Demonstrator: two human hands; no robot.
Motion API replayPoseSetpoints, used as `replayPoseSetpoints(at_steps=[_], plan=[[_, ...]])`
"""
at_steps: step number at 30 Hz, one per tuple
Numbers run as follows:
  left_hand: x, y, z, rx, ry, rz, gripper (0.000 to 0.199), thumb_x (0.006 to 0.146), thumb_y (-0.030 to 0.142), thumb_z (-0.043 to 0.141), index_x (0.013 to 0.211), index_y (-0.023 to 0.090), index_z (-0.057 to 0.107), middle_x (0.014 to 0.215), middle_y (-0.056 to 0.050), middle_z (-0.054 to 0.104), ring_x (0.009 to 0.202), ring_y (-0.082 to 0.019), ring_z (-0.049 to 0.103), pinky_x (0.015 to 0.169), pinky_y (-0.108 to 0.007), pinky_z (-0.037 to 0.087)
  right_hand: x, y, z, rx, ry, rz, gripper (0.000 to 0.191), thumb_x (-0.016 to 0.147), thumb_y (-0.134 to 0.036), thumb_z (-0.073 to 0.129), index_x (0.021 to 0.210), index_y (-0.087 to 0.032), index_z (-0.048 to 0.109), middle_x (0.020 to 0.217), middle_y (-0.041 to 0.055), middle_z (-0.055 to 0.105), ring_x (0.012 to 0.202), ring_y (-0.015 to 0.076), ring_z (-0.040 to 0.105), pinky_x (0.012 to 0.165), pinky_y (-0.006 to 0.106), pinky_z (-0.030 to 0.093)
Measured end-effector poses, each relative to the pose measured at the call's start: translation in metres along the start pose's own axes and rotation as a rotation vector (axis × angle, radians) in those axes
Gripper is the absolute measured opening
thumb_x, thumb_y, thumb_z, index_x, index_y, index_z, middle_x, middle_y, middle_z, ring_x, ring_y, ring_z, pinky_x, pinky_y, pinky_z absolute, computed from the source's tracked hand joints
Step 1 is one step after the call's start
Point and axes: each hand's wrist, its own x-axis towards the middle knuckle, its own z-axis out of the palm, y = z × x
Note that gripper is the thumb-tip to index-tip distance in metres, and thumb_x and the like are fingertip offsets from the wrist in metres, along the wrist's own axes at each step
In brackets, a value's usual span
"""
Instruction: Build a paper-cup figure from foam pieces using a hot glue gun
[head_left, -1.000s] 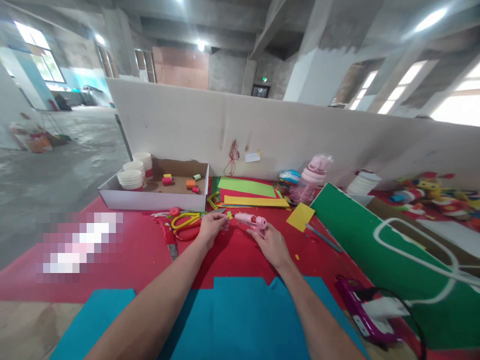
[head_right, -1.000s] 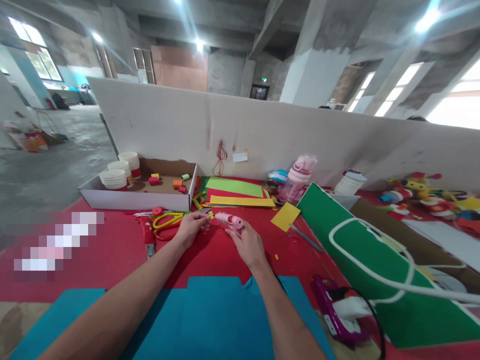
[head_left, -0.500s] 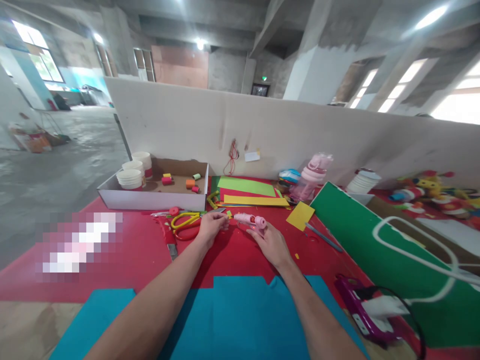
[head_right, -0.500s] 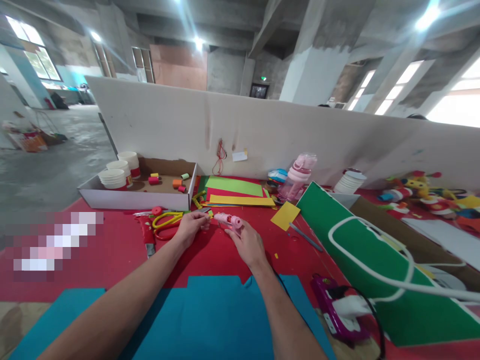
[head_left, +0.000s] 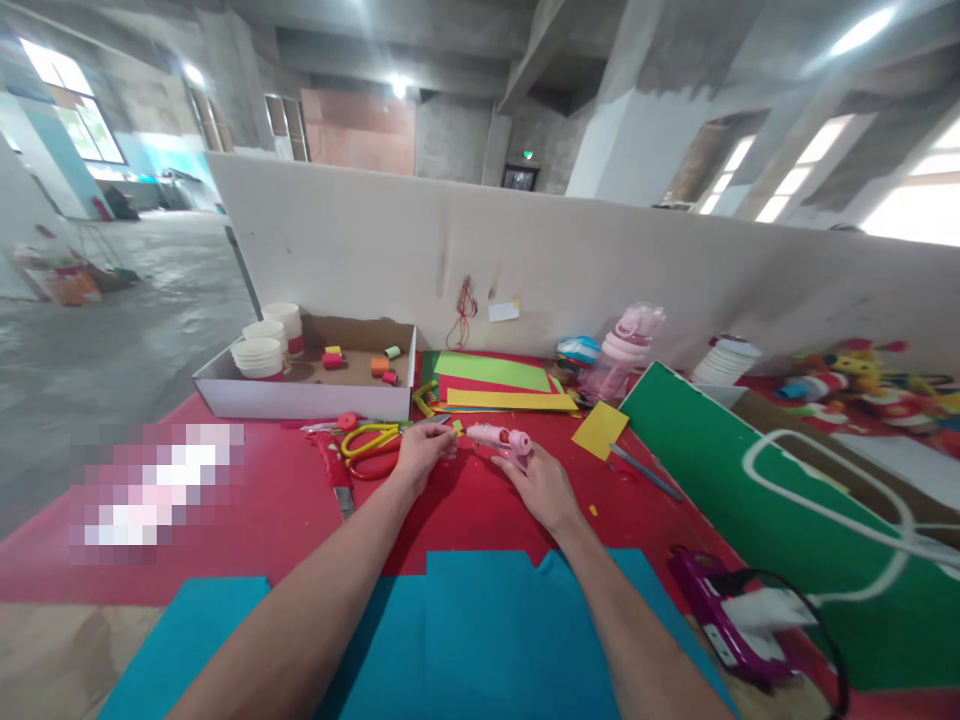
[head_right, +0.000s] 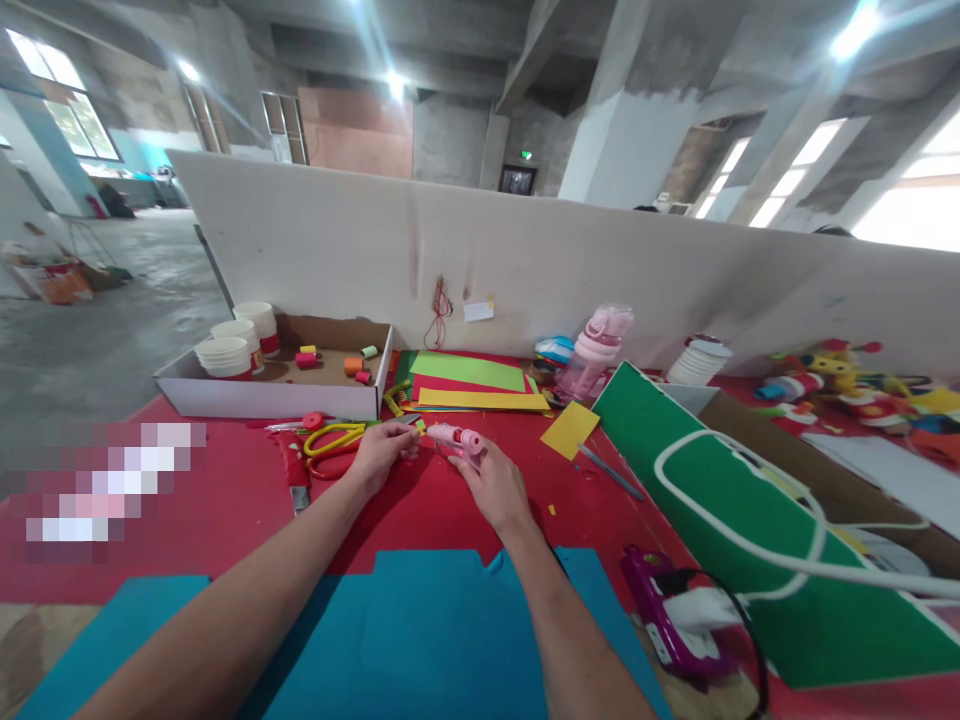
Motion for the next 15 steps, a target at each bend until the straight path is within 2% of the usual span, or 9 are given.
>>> replayPoseSetpoints(at_steps=[6, 11, 15], plan=[[0.0, 0.0, 0.0, 0.001, -0.011, 0.0, 0.029, 0.052, 0.033, 0.081, 0.064, 0.01, 0.067, 0.052, -0.002, 0.062, 0.045, -0.008, 0.052, 0.048, -0.021, 0.041, 0.0, 0.002, 0.0, -0.003, 0.007, 0.037, 0.032, 0.087, -0.04, 0.058, 0.109, -0.018, 0.066, 0.106, 0.0124, 0.071, 0.098, 0.0276, 0.067, 0.084, 0.036, 0.05], [0.0, 0.0, -0.001, -0.019, -0.036, -0.006, 0.033, 0.051, 0.035, 0.083, 0.066, 0.011, 0.067, 0.052, -0.001, 0.061, 0.045, -0.008, 0.052, 0.048, -0.021, 0.041, 0.001, 0.006, 0.0, 0.01, 0.018, 0.011, 0.035, 0.086, -0.042, 0.057, 0.11, -0.018, 0.065, 0.108, 0.0133, 0.071, 0.099, 0.0277, 0.066, 0.082, 0.035, 0.05], [0.001, 0.002, -0.003, -0.061, -0.057, -0.031, 0.036, 0.048, 0.035, 0.086, 0.065, 0.011, 0.066, 0.055, -0.001, 0.061, 0.047, -0.008, 0.054, 0.049, -0.021, 0.042, 0.005, 0.015, -0.003, 0.029, 0.037, 0.032, 0.039, 0.085, -0.047, 0.055, 0.104, -0.015, 0.067, 0.099, 0.0134, 0.073, 0.091, 0.0284, 0.068, 0.077, 0.034, 0.051]])
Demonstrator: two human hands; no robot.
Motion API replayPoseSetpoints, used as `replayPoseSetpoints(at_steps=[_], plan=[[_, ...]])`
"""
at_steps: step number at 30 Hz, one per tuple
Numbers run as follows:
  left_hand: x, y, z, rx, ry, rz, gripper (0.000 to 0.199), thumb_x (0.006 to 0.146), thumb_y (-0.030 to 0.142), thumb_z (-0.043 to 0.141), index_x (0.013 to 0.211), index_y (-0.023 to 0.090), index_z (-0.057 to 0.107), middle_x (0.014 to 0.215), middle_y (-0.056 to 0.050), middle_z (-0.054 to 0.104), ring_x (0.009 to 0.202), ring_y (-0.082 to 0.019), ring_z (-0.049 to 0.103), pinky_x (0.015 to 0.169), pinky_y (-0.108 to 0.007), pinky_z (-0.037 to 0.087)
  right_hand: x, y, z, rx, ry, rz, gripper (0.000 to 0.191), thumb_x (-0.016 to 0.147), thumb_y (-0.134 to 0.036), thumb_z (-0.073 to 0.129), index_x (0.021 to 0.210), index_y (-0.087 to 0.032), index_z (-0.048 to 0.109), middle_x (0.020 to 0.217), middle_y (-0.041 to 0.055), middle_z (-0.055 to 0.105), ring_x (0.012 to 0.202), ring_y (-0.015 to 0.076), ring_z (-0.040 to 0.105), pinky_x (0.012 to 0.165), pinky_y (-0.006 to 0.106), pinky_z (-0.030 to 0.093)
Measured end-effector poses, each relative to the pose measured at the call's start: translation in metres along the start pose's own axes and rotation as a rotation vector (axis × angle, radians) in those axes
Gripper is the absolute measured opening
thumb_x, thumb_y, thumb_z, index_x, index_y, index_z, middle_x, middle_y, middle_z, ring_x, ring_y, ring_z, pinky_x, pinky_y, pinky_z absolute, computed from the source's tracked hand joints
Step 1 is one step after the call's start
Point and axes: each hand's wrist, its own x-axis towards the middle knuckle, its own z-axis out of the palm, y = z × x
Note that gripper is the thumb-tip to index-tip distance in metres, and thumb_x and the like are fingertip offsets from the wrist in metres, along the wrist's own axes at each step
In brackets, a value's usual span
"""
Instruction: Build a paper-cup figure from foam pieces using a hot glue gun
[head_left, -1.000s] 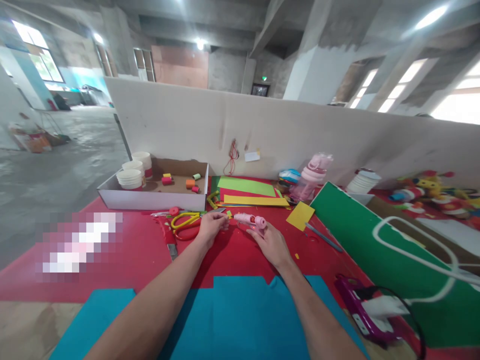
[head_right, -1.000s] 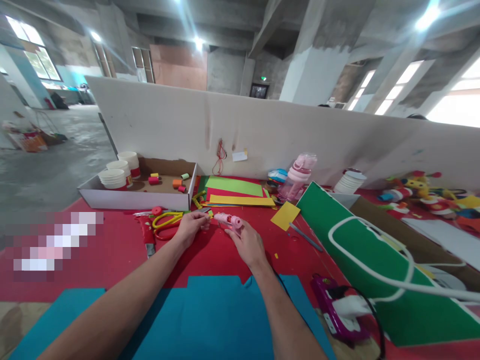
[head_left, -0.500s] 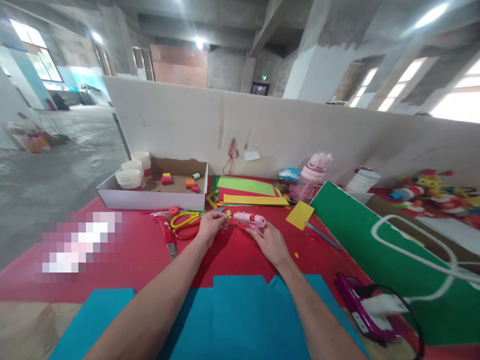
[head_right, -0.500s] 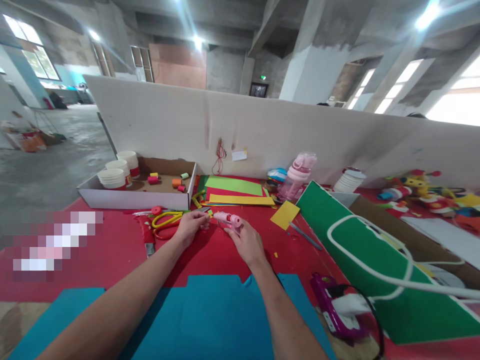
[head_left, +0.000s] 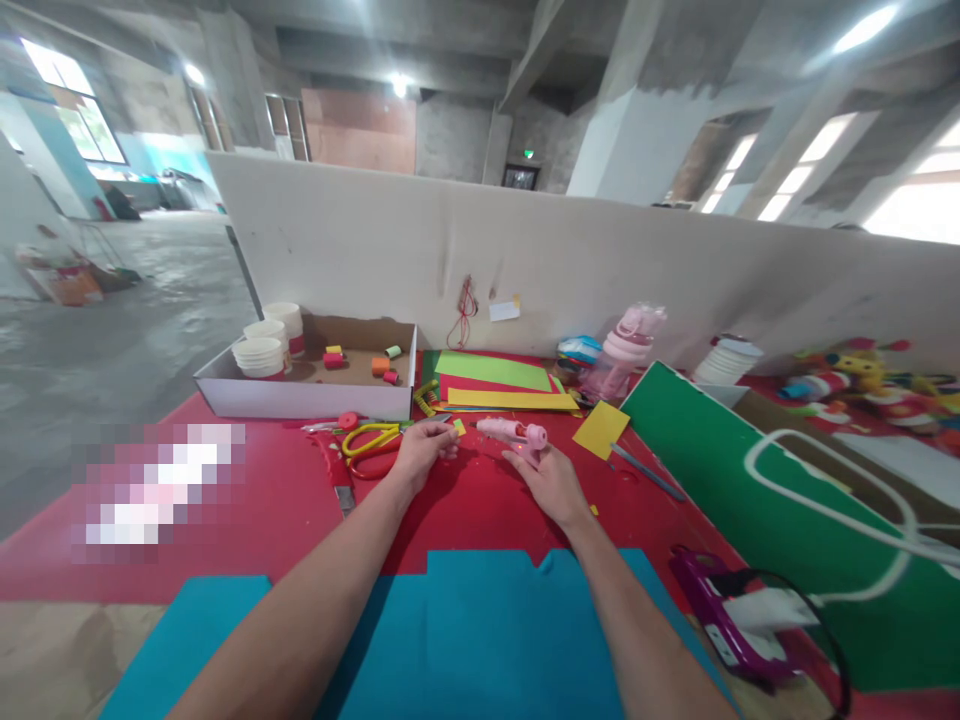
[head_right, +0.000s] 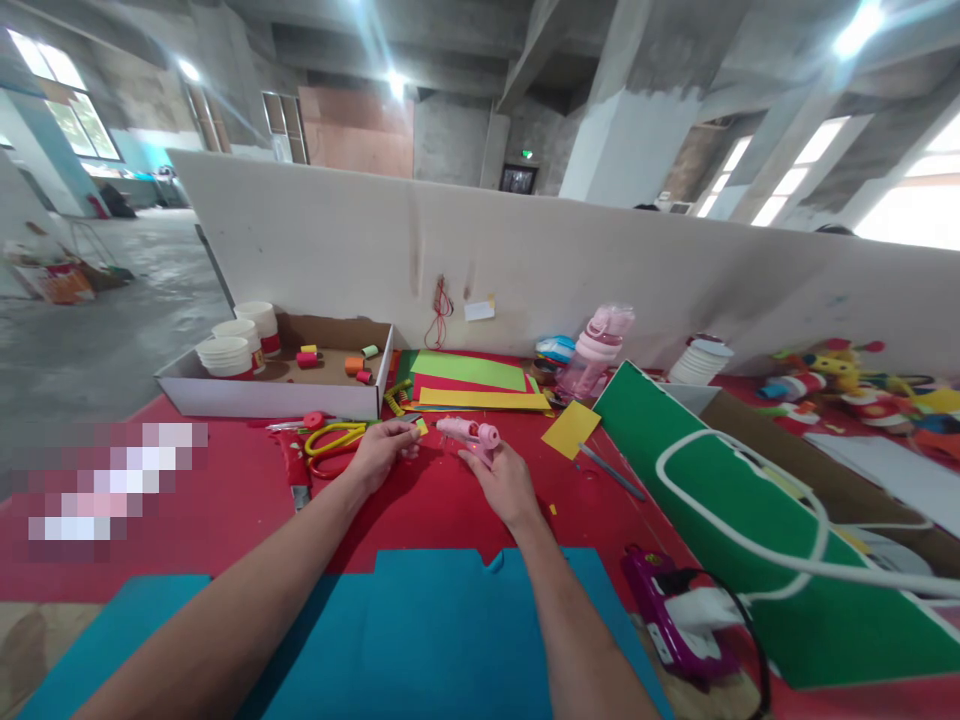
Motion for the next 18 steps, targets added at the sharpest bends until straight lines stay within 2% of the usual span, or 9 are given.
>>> replayPoseSetpoints(at_steps=[3, 5, 7, 10, 13, 16, 18], plan=[[0.0, 0.001, -0.002, -0.031, -0.008, -0.017, 0.036, 0.049, 0.034, 0.086, 0.068, 0.01, 0.067, 0.058, -0.002, 0.062, 0.048, -0.008, 0.054, 0.05, -0.021, 0.043, 0.005, 0.013, -0.006, 0.025, -0.021, 0.009, 0.039, 0.086, -0.049, 0.052, 0.1, -0.017, 0.07, 0.091, 0.0095, 0.074, 0.084, 0.027, 0.069, 0.072, 0.032, 0.051], [0.0, 0.002, -0.003, -0.04, -0.015, -0.025, 0.037, 0.05, 0.034, 0.087, 0.07, 0.01, 0.067, 0.059, -0.003, 0.063, 0.049, -0.008, 0.055, 0.051, -0.021, 0.044, 0.007, 0.022, -0.013, -0.013, -0.041, 0.016, 0.037, 0.087, -0.047, 0.052, 0.104, -0.02, 0.07, 0.092, 0.0078, 0.074, 0.087, 0.0268, 0.069, 0.071, 0.031, 0.05], [0.0, 0.002, -0.003, -0.038, -0.028, -0.029, 0.037, 0.051, 0.034, 0.087, 0.07, 0.01, 0.068, 0.059, -0.003, 0.063, 0.05, -0.008, 0.056, 0.052, -0.02, 0.045, 0.008, 0.03, -0.02, -0.129, -0.025, 0.06, 0.035, 0.089, -0.045, 0.05, 0.109, -0.021, 0.067, 0.098, 0.0096, 0.072, 0.091, 0.0274, 0.068, 0.071, 0.031, 0.049], [-0.001, 0.003, -0.003, -0.026, -0.03, -0.027, 0.038, 0.05, 0.036, 0.087, 0.069, 0.01, 0.067, 0.06, -0.003, 0.064, 0.05, -0.008, 0.056, 0.053, -0.021, 0.046, 0.008, 0.035, -0.027, -0.42, 0.034, 0.214, 0.035, 0.093, -0.039, 0.046, 0.115, -0.016, 0.061, 0.109, 0.0182, 0.064, 0.091, 0.0287, 0.067, 0.068, 0.032, 0.047], [-0.001, 0.003, -0.003, -0.024, -0.026, -0.02, 0.039, 0.049, 0.036, 0.087, 0.07, 0.01, 0.067, 0.06, -0.003, 0.064, 0.05, -0.008, 0.056, 0.052, -0.021, 0.046, 0.006, 0.036, -0.028, -0.613, -0.044, 0.312, 0.03, 0.094, -0.03, 0.045, 0.118, -0.015, 0.056, 0.113, 0.02, 0.057, 0.087, 0.0273, 0.067, 0.066, 0.033, 0.046], [-0.001, 0.003, -0.003, -0.032, -0.021, -0.018, 0.039, 0.048, 0.036, 0.087, 0.07, 0.009, 0.068, 0.061, -0.004, 0.065, 0.05, -0.008, 0.056, 0.052, -0.02, 0.046, 0.002, 0.042, -0.026, -0.643, -0.116, 0.284, 0.031, 0.093, -0.027, 0.045, 0.122, -0.017, 0.054, 0.113, 0.0188, 0.056, 0.089, 0.0275, 0.066, 0.07, 0.034, 0.046], [-0.001, 0.003, -0.003, -0.033, -0.026, -0.016, 0.039, 0.048, 0.036, 0.087, 0.069, 0.009, 0.068, 0.061, -0.004, 0.065, 0.05, -0.008, 0.056, 0.051, -0.02, 0.045, 0.001, 0.05, -0.025, -0.6, -0.132, 0.234, 0.036, 0.09, -0.029, 0.051, 0.124, -0.018, 0.054, 0.116, 0.0188, 0.056, 0.098, 0.03, 0.064, 0.077, 0.039, 0.047]])
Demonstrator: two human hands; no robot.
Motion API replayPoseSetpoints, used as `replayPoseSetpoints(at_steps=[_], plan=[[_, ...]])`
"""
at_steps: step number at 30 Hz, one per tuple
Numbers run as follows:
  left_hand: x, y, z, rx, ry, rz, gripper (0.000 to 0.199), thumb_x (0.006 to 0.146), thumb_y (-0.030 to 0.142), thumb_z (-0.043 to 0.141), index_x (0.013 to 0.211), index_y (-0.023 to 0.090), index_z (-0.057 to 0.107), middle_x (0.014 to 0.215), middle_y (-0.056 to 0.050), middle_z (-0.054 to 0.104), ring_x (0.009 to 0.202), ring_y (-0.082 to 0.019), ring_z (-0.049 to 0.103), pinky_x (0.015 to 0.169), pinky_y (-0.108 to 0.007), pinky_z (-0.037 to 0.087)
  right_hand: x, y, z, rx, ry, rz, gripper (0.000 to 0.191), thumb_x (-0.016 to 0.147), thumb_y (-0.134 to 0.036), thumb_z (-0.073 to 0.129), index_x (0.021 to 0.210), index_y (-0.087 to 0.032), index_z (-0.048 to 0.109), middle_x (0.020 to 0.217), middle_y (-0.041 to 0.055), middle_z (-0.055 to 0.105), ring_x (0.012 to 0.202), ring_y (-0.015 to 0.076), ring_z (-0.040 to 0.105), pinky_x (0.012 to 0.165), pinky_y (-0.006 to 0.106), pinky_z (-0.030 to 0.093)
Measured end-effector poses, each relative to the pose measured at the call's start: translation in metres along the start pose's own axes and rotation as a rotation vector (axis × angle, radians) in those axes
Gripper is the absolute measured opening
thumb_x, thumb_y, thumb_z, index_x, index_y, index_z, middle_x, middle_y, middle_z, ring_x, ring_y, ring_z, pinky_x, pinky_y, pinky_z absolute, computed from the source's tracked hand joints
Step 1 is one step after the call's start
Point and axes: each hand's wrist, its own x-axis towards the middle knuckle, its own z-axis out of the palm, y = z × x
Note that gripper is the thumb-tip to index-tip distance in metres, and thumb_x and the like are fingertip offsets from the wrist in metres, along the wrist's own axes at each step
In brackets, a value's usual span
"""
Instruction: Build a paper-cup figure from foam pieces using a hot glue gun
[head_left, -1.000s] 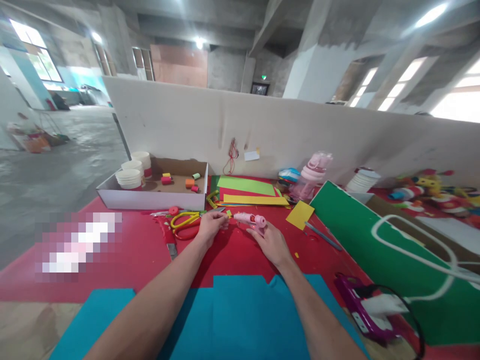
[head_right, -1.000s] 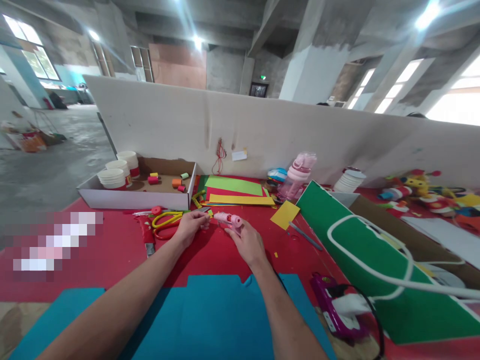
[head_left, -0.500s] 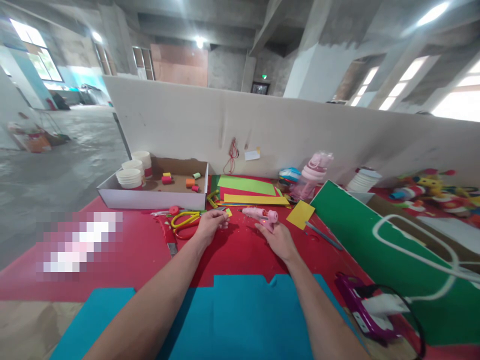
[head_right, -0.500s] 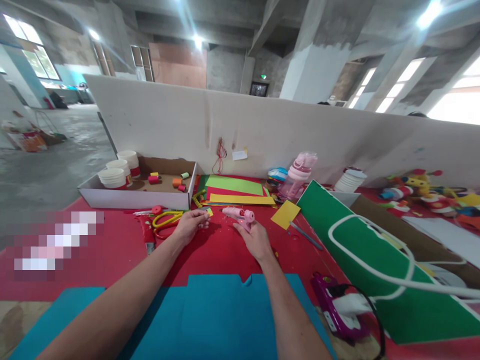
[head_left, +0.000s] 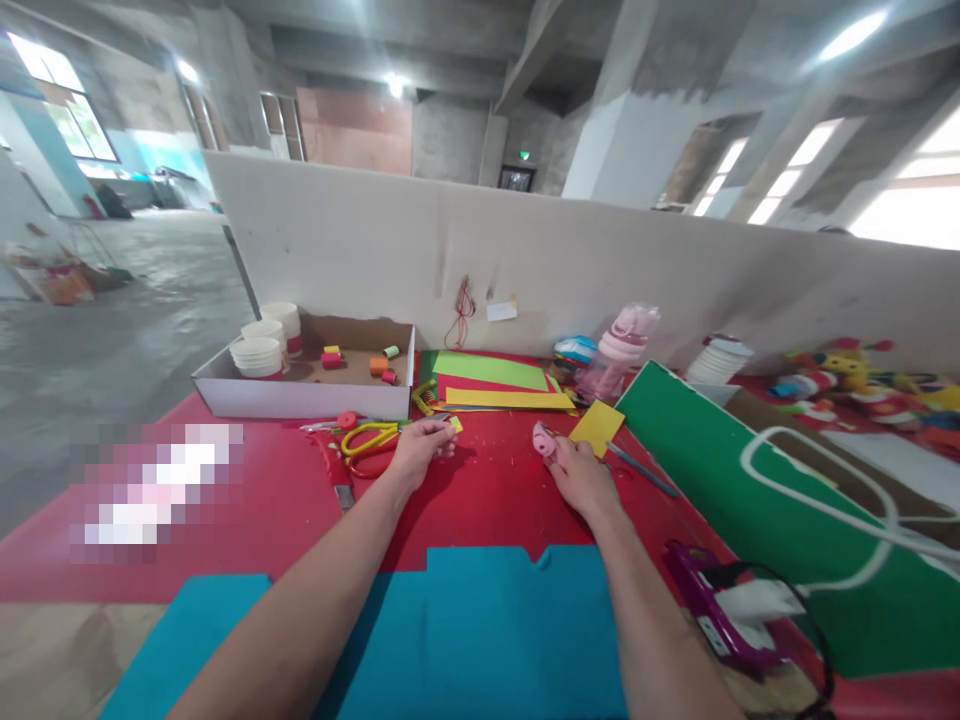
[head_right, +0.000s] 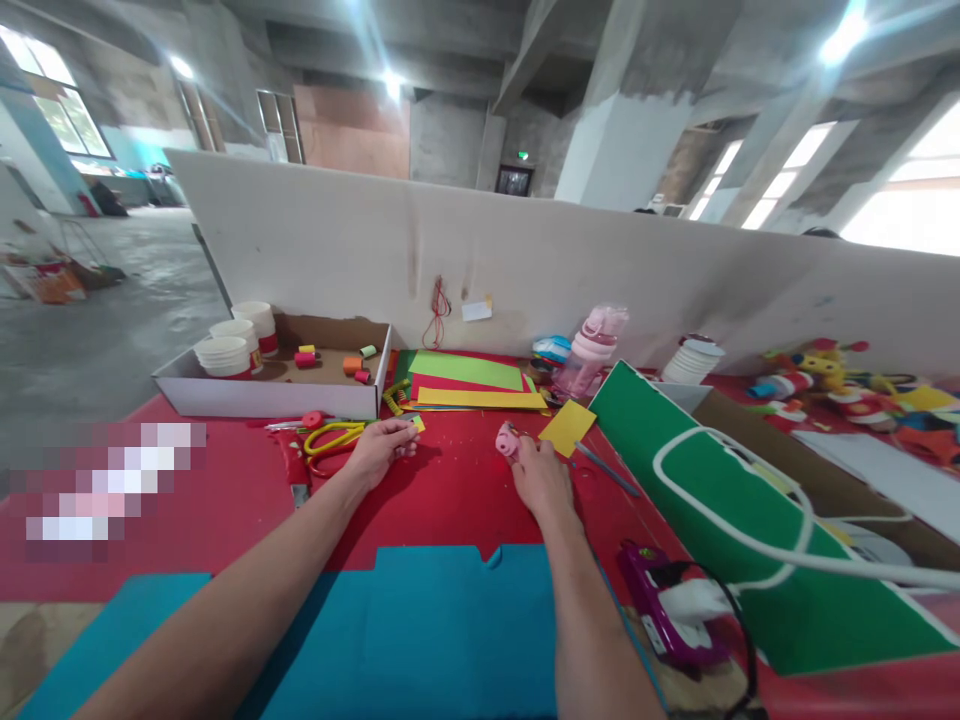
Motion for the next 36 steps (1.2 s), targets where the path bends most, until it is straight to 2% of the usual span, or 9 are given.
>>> replayPoseSetpoints(at_steps=[2, 4, 6, 7, 10, 12, 16, 23, 36], plan=[[0.0, 0.0, 0.0, -0.001, -0.008, 0.0, 0.039, 0.048, 0.036, 0.087, 0.069, 0.009, 0.068, 0.06, -0.004, 0.064, 0.049, -0.008, 0.056, 0.051, -0.02, 0.045, 0.001, 0.002, 0.001, 0.109, 0.024, -0.092, 0.043, 0.082, -0.025, 0.059, 0.124, -0.019, 0.055, 0.12, 0.0169, 0.057, 0.11, 0.0308, 0.059, 0.088, 0.043, 0.046], [0.0, 0.0, 0.001, -0.012, -0.007, -0.001, 0.039, 0.047, 0.036, 0.087, 0.069, 0.01, 0.068, 0.058, -0.003, 0.063, 0.048, -0.008, 0.055, 0.05, -0.021, 0.044, 0.003, -0.008, -0.002, 0.308, 0.111, -0.198, 0.044, 0.075, -0.018, 0.058, 0.12, -0.019, 0.058, 0.122, 0.0135, 0.058, 0.116, 0.0277, 0.055, 0.097, 0.043, 0.043], [0.0, 0.0, 0.001, -0.023, -0.002, 0.003, 0.04, 0.045, 0.036, 0.088, 0.068, 0.01, 0.068, 0.058, -0.002, 0.063, 0.048, -0.008, 0.055, 0.05, -0.02, 0.043, 0.004, -0.03, -0.006, 0.583, 0.215, -0.265, 0.037, 0.078, -0.017, 0.051, 0.114, -0.019, 0.06, 0.119, 0.0107, 0.061, 0.113, 0.0232, 0.057, 0.099, 0.041, 0.044], [0.001, 0.0, 0.001, -0.025, -0.001, 0.006, 0.039, 0.045, 0.035, 0.088, 0.067, 0.01, 0.068, 0.058, -0.002, 0.063, 0.047, -0.007, 0.054, 0.049, -0.02, 0.042, 0.005, -0.045, -0.007, 0.741, 0.227, -0.252, 0.032, 0.08, -0.021, 0.048, 0.11, -0.019, 0.061, 0.114, 0.0097, 0.064, 0.105, 0.0213, 0.061, 0.094, 0.04, 0.048], [0.001, 0.0, 0.001, -0.011, -0.004, 0.016, 0.036, 0.047, 0.035, 0.087, 0.066, 0.01, 0.067, 0.055, -0.001, 0.061, 0.047, -0.007, 0.052, 0.048, -0.02, 0.04, 0.008, -0.091, 0.002, 1.05, 0.082, -0.217, 0.026, 0.079, -0.031, 0.055, 0.103, -0.021, 0.061, 0.103, 0.007, 0.068, 0.093, 0.0191, 0.066, 0.087, 0.037, 0.053], [0.002, -0.001, 0.0, 0.007, -0.01, 0.021, 0.036, 0.049, 0.035, 0.086, 0.067, 0.01, 0.068, 0.054, -0.002, 0.061, 0.047, -0.008, 0.052, 0.049, -0.02, 0.04, 0.01, -0.112, 0.015, 1.18, -0.003, -0.151, 0.033, 0.074, -0.032, 0.062, 0.104, -0.02, 0.06, 0.1, 0.0065, 0.068, 0.088, 0.0187, 0.067, 0.084, 0.038, 0.055], [0.002, -0.005, 0.001, 0.052, -0.048, 0.047, 0.034, 0.053, 0.037, 0.084, 0.068, 0.01, 0.07, 0.055, -0.003, 0.063, 0.048, -0.008, 0.052, 0.051, -0.021, 0.039, 0.008, -0.123, 0.037, 1.516, -0.087, -0.114, 0.041, 0.07, -0.032, 0.066, 0.108, -0.02, 0.058, 0.094, 0.0038, 0.065, 0.085, 0.0168, 0.067, 0.08, 0.035, 0.058], [-0.004, -0.002, 0.008, 0.158, -0.066, 0.065, 0.028, 0.057, 0.035, 0.082, 0.065, 0.011, 0.071, 0.052, -0.003, 0.061, 0.049, -0.008, 0.049, 0.051, -0.021, 0.037, 0.003, -0.115, 0.038, 1.643, -0.097, -0.026, 0.03, 0.067, -0.036, 0.072, 0.089, -0.018, 0.06, 0.087, 0.0023, 0.066, 0.078, 0.0147, 0.066, 0.078, 0.034, 0.058], [-0.007, -0.002, 0.016, 0.17, -0.057, 0.059, 0.025, 0.057, 0.034, 0.081, 0.062, 0.013, 0.067, 0.05, -0.001, 0.059, 0.048, -0.008, 0.048, 0.052, -0.022, 0.037, 0.001, -0.112, 0.035, 1.71, -0.113, 0.03, 0.026, 0.068, -0.033, 0.071, 0.086, -0.018, 0.06, 0.076, -0.0008, 0.065, 0.068, 0.0122, 0.065, 0.073, 0.03, 0.057]])
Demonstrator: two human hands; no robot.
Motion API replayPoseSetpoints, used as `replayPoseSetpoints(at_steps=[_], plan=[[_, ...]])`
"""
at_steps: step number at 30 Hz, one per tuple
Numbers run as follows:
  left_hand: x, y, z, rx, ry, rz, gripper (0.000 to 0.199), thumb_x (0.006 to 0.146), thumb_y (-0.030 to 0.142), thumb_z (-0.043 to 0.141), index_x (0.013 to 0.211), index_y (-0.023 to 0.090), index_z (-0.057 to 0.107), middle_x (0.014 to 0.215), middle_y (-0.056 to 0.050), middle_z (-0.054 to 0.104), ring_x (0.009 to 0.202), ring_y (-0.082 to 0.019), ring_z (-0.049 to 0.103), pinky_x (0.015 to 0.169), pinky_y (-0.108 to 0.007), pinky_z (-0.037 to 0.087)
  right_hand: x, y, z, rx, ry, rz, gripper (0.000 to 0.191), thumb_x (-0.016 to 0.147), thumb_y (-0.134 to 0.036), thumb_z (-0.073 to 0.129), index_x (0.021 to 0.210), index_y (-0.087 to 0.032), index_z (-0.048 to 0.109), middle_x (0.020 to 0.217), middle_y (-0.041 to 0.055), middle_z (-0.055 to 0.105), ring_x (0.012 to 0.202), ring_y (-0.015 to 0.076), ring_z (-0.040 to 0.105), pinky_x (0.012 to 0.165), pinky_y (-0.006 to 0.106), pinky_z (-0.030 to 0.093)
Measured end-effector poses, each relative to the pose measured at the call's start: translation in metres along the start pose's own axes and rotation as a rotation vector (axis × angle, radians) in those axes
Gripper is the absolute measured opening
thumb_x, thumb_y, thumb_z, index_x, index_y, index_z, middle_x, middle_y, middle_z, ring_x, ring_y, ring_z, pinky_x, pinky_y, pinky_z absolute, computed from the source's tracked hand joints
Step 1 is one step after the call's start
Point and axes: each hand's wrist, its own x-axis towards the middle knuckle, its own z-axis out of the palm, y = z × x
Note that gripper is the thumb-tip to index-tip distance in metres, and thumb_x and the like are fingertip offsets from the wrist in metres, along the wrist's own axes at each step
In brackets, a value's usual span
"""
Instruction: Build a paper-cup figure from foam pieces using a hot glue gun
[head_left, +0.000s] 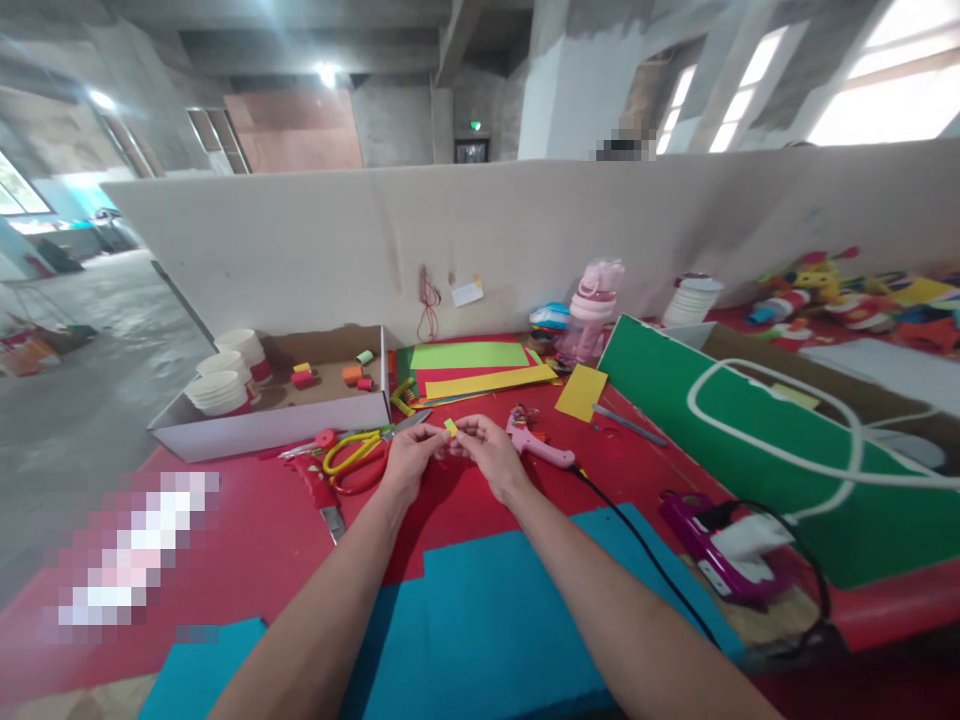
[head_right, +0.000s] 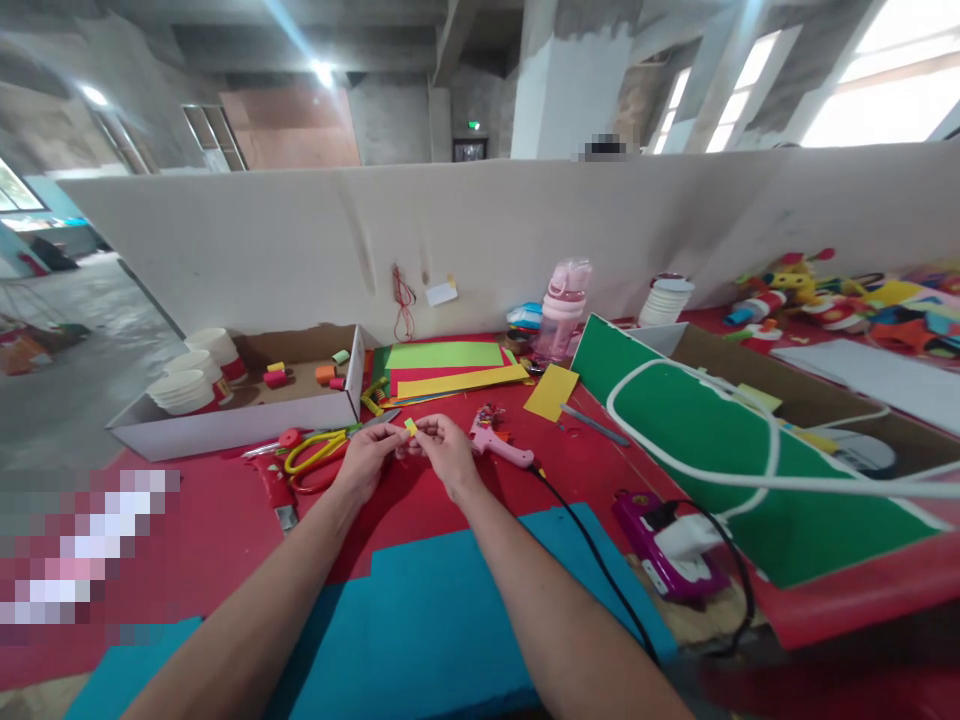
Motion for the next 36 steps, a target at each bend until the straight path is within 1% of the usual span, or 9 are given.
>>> replayPoseSetpoints(at_steps=[5, 10, 17, 21, 24, 26, 29, 33, 36], plan=[[0.0, 0.0, 0.001, 0.005, -0.019, -0.001, 0.026, 0.058, 0.033, 0.081, 0.062, 0.012, 0.066, 0.052, -0.001, 0.06, 0.048, -0.008, 0.049, 0.052, -0.021, 0.037, 0.0, -0.001, -0.001, -0.011, 0.003, -0.013, 0.024, 0.067, -0.03, 0.069, 0.085, -0.018, 0.059, 0.074, -0.0026, 0.063, 0.066, 0.011, 0.063, 0.07, 0.028, 0.056], [-0.002, 0.002, 0.003, -0.106, -0.069, -0.019, 0.032, 0.057, 0.03, 0.083, 0.079, 0.012, 0.068, 0.064, -0.002, 0.067, 0.054, -0.01, 0.057, 0.054, -0.021, 0.043, -0.001, -0.006, -0.001, -0.032, 0.005, -0.029, 0.022, 0.067, -0.029, 0.068, 0.084, -0.018, 0.058, 0.073, -0.003, 0.063, 0.065, 0.0111, 0.063, 0.07, 0.028, 0.056], [-0.001, -0.002, 0.003, -0.135, -0.001, -0.028, 0.036, 0.053, 0.029, 0.085, 0.081, 0.011, 0.071, 0.07, -0.004, 0.07, 0.061, -0.014, 0.063, 0.062, -0.026, 0.049, -0.003, -0.01, -0.003, -0.047, 0.005, 0.013, 0.021, 0.066, -0.025, 0.068, 0.083, -0.018, 0.057, 0.068, -0.0041, 0.062, 0.062, 0.0107, 0.063, 0.065, 0.026, 0.054], [0.0, -0.003, 0.002, -0.059, 0.025, 0.03, 0.031, 0.055, 0.029, 0.083, 0.08, 0.012, 0.073, 0.071, -0.003, 0.071, 0.064, -0.013, 0.062, 0.066, -0.026, 0.049, -0.002, -0.01, -0.004, -0.029, 0.004, 0.038, 0.019, 0.067, -0.022, 0.068, 0.081, -0.019, 0.055, 0.065, -0.0049, 0.062, 0.06, 0.0104, 0.063, 0.064, 0.025, 0.054], [0.001, -0.001, 0.0, 0.135, 0.046, 0.143, 0.023, 0.061, 0.028, 0.079, 0.079, 0.014, 0.075, 0.076, -0.004, 0.073, 0.07, -0.015, 0.063, 0.07, -0.027, 0.049, -0.002, -0.011, -0.005, -0.013, 0.007, 0.063, 0.019, 0.068, -0.019, 0.068, 0.081, -0.019, 0.054, 0.062, -0.0054, 0.062, 0.058, 0.01, 0.063, 0.062, 0.024, 0.053], [0.001, 0.0, -0.001, 0.276, 0.042, 0.245, 0.017, 0.067, 0.025, 0.074, 0.08, 0.016, 0.075, 0.079, -0.005, 0.073, 0.073, -0.016, 0.065, 0.073, -0.028, 0.05, -0.002, -0.012, -0.006, -0.013, 0.009, 0.094, 0.019, 0.069, -0.019, 0.067, 0.082, -0.019, 0.054, 0.062, -0.0051, 0.063, 0.057, 0.0104, 0.064, 0.057, 0.021, 0.05], [0.002, 0.002, -0.003, 0.47, 0.004, 0.457, 0.01, 0.073, 0.021, 0.068, 0.08, 0.017, 0.075, 0.078, -0.005, 0.072, 0.073, -0.017, 0.065, 0.072, -0.029, 0.051, -0.002, -0.014, -0.007, -0.038, 0.02, 0.149, 0.018, 0.07, -0.019, 0.066, 0.084, -0.019, 0.054, 0.063, -0.0036, 0.065, 0.057, 0.0115, 0.065, 0.048, 0.018, 0.044], [0.001, 0.004, -0.006, 0.742, -0.091, 0.777, 0.016, 0.083, 0.015, 0.059, 0.086, 0.018, 0.074, 0.082, -0.006, 0.071, 0.077, -0.016, 0.065, 0.074, -0.029, 0.052, -0.002, -0.014, -0.009, 0.04, 0.006, 0.123, 0.019, 0.067, -0.018, 0.069, 0.082, -0.018, 0.056, 0.061, -0.0046, 0.063, 0.057, 0.0098, 0.063, 0.058, 0.021, 0.05], [0.0, 0.005, -0.006, 0.896, -0.122, 0.944, 0.021, 0.087, 0.011, 0.053, 0.093, 0.017, 0.072, 0.085, -0.008, 0.07, 0.081, -0.017, 0.064, 0.076, -0.03, 0.053, -0.001, -0.013, -0.01, 0.103, 0.0, 0.109, 0.023, 0.063, -0.019, 0.072, 0.081, -0.019, 0.056, 0.062, -0.0058, 0.061, 0.059, 0.0097, 0.062, 0.064, 0.025, 0.053]])
